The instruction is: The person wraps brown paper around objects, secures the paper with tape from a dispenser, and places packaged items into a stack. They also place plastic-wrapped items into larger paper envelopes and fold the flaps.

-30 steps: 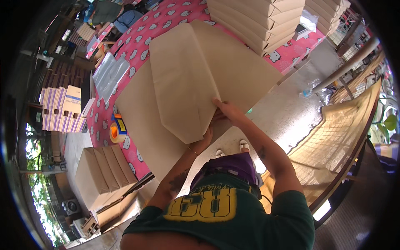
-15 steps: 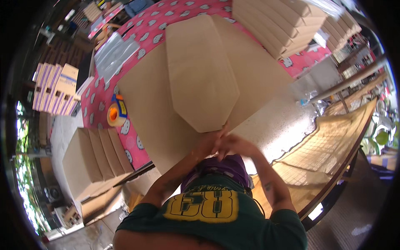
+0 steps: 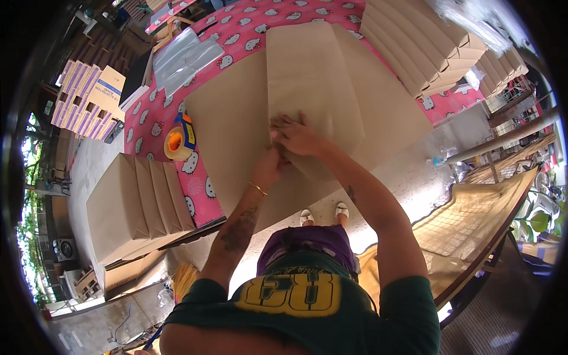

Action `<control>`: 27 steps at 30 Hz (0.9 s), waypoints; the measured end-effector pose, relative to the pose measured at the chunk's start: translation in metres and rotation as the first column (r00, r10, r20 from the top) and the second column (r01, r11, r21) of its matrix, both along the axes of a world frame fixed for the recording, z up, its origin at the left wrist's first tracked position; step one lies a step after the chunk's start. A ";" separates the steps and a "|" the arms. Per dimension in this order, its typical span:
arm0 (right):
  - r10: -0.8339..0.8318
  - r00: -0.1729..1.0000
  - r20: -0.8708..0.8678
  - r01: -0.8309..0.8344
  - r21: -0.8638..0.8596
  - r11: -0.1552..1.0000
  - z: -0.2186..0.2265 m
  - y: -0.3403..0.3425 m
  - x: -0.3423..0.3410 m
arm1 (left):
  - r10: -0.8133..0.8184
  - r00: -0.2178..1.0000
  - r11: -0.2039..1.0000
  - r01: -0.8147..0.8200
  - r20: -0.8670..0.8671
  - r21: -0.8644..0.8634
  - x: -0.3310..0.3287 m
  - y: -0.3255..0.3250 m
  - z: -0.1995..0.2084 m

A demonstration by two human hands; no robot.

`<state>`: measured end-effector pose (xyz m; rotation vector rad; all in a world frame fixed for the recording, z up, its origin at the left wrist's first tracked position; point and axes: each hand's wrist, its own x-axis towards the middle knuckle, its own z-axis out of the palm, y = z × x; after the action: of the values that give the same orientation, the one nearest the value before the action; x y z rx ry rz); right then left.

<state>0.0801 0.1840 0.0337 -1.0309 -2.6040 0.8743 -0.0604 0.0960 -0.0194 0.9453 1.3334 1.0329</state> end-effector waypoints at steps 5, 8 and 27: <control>0.018 1.000 0.010 -0.019 0.027 0.999 0.004 -0.014 -0.018 | 0.251 0.485 0.818 0.357 -0.838 0.451 0.015 -0.044 -0.034; -0.049 0.999 -0.022 0.051 0.075 0.996 -0.014 -0.003 0.008 | -0.065 0.697 0.936 0.291 -0.714 0.199 0.075 -0.070 0.017; -0.073 0.943 0.325 -0.104 0.494 0.863 0.006 0.008 0.132 | 0.041 0.096 0.472 0.875 -0.995 0.104 -0.013 0.074 0.046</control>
<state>0.2122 0.1916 0.0392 -1.0675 -2.8728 -0.0230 -0.0738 0.1698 0.0262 2.8688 1.1914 0.2327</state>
